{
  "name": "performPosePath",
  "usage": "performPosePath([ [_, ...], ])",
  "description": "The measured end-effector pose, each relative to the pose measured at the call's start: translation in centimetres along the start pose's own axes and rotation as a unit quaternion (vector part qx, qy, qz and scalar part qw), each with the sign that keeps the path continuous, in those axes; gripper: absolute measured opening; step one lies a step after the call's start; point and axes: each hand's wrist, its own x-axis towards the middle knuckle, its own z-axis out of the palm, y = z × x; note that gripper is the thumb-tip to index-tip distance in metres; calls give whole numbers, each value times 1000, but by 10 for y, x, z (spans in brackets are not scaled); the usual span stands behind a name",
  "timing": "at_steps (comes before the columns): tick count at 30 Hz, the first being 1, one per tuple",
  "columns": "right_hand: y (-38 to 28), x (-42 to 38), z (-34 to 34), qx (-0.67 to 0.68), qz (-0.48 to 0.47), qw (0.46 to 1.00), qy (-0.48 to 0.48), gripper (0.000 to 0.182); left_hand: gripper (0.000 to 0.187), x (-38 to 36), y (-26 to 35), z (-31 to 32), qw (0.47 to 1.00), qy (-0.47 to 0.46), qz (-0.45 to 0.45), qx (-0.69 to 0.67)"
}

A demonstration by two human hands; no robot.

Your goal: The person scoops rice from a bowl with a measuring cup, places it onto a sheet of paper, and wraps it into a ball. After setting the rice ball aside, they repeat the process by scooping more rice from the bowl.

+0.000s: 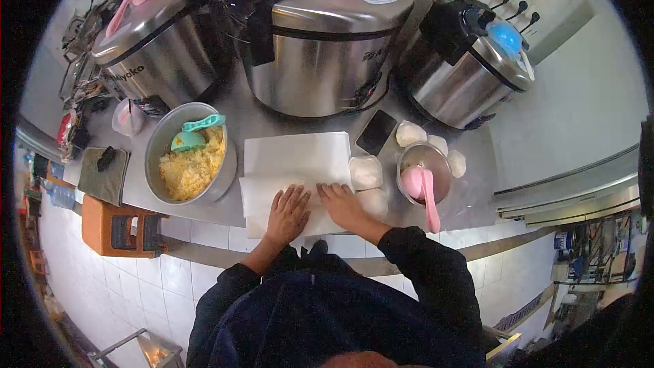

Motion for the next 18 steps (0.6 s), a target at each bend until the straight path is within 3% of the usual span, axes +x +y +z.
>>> performPosePath([
  [6,-3,-13,21,31,10,999,40,44,49,-2,0,-1,1000,3,5,-6],
  [9,12,-11,23,6,-48,998,29,41,49,-2,-1,1,1000,15,12,-6],
  [15,30,21,3,198,44,975,-88,20,47,-3,-3,-1,1000,9,2,-3],
  [18,49,44,3,267,36,958,-99,17,47,-3,-2,-1,1000,1,-2,-5],
])
